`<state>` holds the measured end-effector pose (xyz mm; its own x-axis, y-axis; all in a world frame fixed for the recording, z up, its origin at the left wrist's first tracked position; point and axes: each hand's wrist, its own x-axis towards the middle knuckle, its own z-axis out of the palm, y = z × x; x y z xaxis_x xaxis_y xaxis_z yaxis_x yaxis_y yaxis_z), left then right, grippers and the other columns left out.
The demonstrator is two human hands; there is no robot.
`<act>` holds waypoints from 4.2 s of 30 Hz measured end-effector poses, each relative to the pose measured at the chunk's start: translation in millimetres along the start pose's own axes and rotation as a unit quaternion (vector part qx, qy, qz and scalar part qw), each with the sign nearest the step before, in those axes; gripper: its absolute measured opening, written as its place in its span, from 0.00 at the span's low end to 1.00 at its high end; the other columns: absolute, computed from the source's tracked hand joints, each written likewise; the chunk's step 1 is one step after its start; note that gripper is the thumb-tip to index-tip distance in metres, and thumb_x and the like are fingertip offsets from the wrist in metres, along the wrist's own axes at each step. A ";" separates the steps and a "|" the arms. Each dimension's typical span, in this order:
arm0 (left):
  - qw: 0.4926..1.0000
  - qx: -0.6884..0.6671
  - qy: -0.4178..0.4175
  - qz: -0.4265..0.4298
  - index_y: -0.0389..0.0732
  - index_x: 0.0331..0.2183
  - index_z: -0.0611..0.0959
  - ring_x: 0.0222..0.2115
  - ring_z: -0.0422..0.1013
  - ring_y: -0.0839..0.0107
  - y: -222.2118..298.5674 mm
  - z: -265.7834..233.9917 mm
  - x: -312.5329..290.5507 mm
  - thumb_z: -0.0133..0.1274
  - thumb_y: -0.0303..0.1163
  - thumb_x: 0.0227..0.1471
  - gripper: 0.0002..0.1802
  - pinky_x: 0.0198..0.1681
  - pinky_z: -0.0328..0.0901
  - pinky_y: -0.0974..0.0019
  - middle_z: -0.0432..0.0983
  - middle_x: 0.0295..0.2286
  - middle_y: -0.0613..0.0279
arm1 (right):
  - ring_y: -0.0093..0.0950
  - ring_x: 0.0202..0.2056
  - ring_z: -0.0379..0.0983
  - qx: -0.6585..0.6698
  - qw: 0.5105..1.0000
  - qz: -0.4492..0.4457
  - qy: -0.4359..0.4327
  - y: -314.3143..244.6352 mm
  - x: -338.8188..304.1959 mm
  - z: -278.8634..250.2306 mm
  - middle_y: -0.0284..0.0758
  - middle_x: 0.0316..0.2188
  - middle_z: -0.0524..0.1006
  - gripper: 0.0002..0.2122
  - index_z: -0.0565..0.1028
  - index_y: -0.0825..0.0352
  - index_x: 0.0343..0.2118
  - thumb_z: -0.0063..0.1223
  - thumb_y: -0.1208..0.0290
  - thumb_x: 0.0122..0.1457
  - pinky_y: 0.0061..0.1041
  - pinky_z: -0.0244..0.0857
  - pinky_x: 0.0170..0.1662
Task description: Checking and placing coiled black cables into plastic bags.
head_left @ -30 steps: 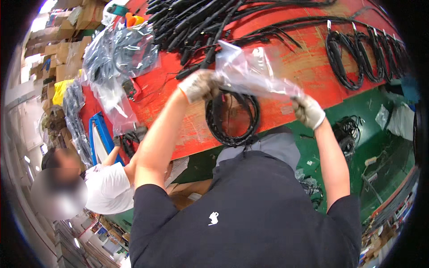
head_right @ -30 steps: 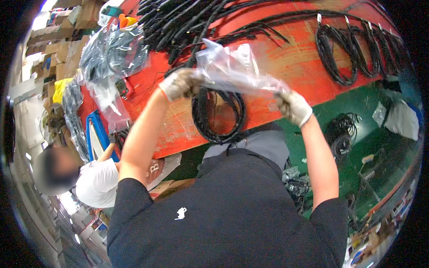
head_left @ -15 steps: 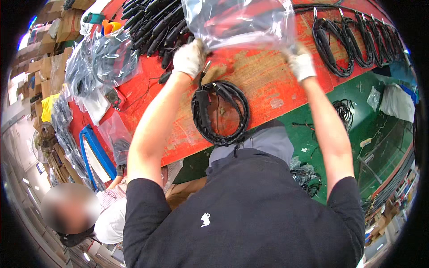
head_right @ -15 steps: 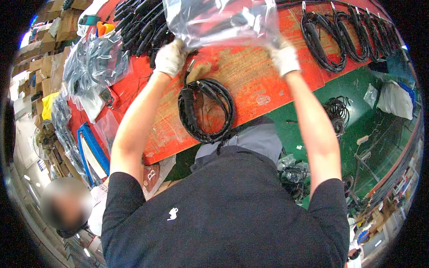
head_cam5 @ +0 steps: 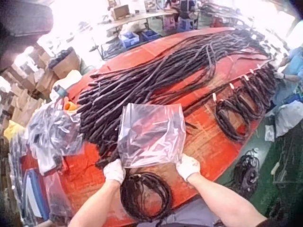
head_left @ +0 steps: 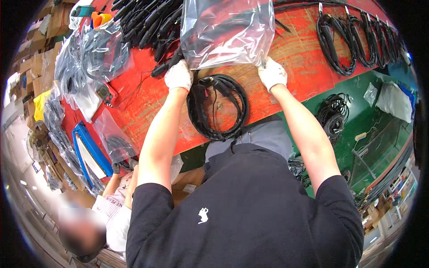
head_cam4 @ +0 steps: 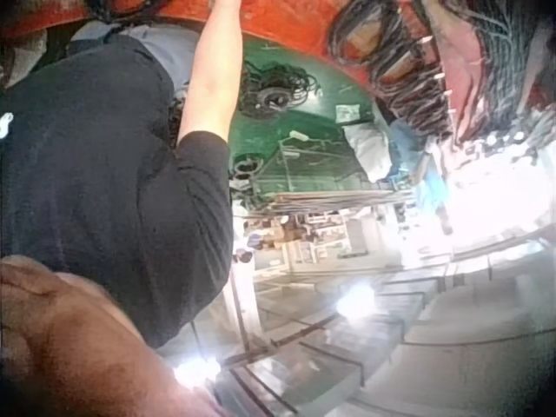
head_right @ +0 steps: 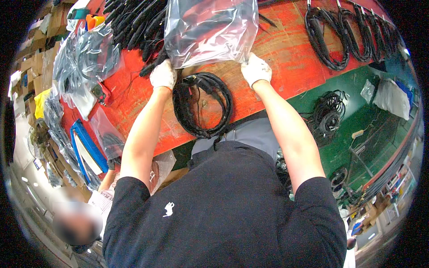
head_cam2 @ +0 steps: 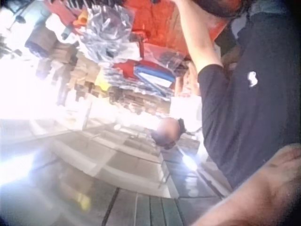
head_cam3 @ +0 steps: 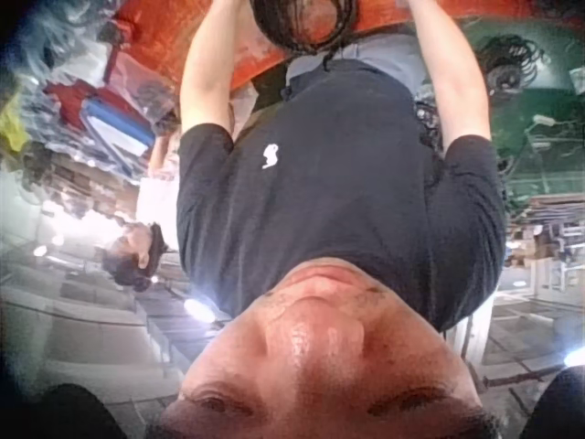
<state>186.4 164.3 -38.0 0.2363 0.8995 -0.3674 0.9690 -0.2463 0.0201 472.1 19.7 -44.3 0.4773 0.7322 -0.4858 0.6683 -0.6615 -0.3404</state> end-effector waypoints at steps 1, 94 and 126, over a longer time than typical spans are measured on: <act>1.000 -0.002 -0.001 -0.004 0.44 0.36 0.84 0.39 0.79 0.48 -4.5 0.7 -5.4 0.51 0.36 0.53 0.11 0.45 0.72 0.48 0.83 0.33 0.45 | 0.44 0.46 0.79 -0.001 1.000 0.003 -0.008 -3.3 -4.3 -0.1 0.44 0.42 0.82 0.18 0.76 0.58 0.50 0.52 0.58 0.58 0.43 0.71 0.51; 0.978 -0.207 -0.029 -0.008 0.38 0.28 0.82 0.23 0.75 0.58 -102.0 158.4 -113.7 0.45 0.27 0.59 0.12 0.28 0.69 0.57 0.79 0.23 0.53 | 0.52 0.48 0.76 0.168 0.968 0.110 -0.153 33.6 -70.8 48.7 0.56 0.42 0.79 0.24 0.78 0.73 0.40 0.43 0.51 0.66 0.44 0.67 0.53; 0.992 -0.103 -0.028 -0.074 0.43 0.33 0.86 0.38 0.78 0.46 -42.1 69.7 -123.2 0.49 0.45 0.58 0.17 0.43 0.71 0.46 0.82 0.33 0.44 | 0.47 0.49 0.77 -0.177 0.962 -0.075 -0.197 25.1 -62.4 20.7 0.50 0.44 0.80 0.17 0.82 0.66 0.41 0.47 0.61 0.58 0.43 0.70 0.53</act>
<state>111.5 38.7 -58.4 0.0925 0.8977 -0.4307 0.9882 -0.0298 0.1503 447.3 -45.9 -39.2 0.1545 0.6507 -0.7435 0.8978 -0.4066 -0.1692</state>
